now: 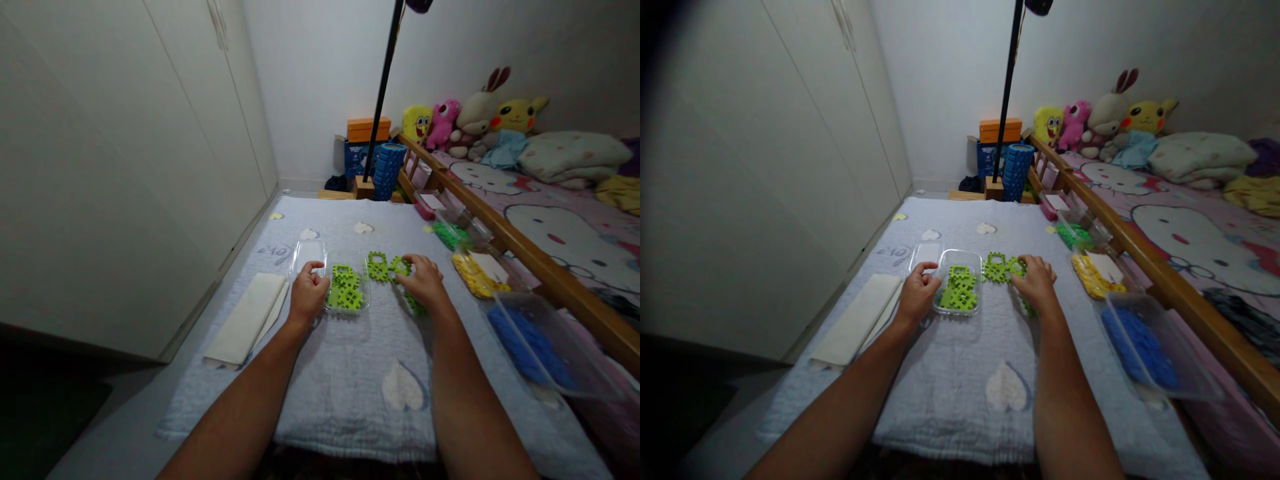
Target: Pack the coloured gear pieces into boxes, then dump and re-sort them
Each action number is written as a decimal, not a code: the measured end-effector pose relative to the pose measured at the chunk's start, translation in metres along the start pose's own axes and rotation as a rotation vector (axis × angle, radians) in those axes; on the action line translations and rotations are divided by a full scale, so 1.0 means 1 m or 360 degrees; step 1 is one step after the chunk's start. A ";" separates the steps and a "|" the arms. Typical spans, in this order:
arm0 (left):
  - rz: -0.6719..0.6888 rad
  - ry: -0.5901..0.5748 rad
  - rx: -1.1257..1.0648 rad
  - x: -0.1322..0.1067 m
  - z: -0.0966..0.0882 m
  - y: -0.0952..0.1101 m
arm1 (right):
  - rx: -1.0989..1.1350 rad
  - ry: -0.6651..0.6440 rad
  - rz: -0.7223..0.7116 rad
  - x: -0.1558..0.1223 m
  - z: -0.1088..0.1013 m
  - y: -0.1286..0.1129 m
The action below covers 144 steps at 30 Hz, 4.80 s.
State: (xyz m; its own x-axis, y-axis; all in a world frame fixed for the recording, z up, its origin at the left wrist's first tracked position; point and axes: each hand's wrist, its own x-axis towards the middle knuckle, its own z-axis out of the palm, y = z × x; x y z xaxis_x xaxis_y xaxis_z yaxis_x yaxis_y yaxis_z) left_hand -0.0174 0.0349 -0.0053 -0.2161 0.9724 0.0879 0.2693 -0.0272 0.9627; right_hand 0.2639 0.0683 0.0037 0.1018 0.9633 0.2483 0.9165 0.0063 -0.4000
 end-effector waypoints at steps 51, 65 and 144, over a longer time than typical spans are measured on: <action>0.0045 0.0008 0.0040 0.002 0.001 -0.005 | 0.0533 0.0139 -0.0593 -0.012 0.017 -0.064; 0.0019 -0.0001 0.0004 0.000 0.001 0.000 | 0.0563 0.0092 -0.0550 -0.007 0.035 -0.069; -0.0005 0.0024 0.0011 0.000 -0.001 0.003 | -0.0313 -0.0053 0.0259 -0.009 0.031 -0.020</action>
State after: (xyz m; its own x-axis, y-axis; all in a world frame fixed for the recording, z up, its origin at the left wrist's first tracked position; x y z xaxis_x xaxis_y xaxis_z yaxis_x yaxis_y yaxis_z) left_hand -0.0179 0.0349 -0.0023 -0.2308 0.9689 0.0890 0.2754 -0.0227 0.9611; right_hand 0.2325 0.0675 -0.0178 0.2443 0.9557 0.1642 0.9471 -0.1988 -0.2520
